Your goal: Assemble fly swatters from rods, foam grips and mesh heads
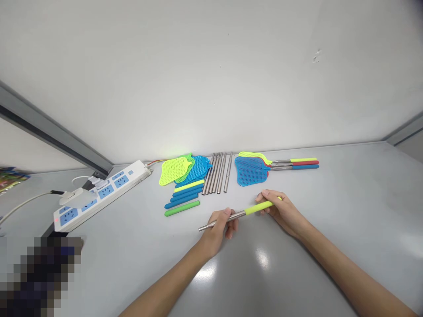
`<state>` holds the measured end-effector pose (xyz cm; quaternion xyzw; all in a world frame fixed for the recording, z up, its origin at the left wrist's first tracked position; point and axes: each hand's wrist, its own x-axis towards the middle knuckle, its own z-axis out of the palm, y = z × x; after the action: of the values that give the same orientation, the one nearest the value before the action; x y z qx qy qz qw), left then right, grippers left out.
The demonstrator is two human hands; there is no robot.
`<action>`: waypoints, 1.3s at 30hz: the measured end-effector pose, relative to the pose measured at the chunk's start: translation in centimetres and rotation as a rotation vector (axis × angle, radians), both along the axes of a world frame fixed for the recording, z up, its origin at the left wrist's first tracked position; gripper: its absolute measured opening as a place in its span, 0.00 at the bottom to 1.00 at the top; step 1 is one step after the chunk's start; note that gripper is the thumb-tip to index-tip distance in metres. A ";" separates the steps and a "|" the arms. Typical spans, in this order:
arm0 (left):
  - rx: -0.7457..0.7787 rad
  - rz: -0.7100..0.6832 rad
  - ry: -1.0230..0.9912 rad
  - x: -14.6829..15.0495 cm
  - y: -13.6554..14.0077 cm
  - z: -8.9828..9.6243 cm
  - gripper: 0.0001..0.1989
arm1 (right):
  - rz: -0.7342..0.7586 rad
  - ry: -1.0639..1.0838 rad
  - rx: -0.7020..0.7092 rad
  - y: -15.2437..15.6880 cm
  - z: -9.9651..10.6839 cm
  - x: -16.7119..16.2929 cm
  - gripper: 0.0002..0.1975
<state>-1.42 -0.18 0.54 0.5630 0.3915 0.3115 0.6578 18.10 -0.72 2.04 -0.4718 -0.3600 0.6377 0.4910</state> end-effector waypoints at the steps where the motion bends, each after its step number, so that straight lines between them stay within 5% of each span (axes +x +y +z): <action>1: 0.005 -0.004 0.012 0.0 0.0 0.0 0.25 | -0.001 -0.003 -0.001 0.0 0.0 0.0 0.15; 26: -0.002 0.061 -0.017 0.0 0.2 0.0 0.24 | 0.165 -0.097 0.027 0.0 0.8 0.5 0.15; 39: 0.033 0.030 0.062 0.0 0.1 0.3 0.24 | 0.069 -0.034 -0.010 -0.1 0.6 0.3 0.13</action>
<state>-1.42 -0.07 0.84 0.5772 0.4149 0.3102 0.6312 18.41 -0.79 2.68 -0.4725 -0.3813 0.6481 0.4598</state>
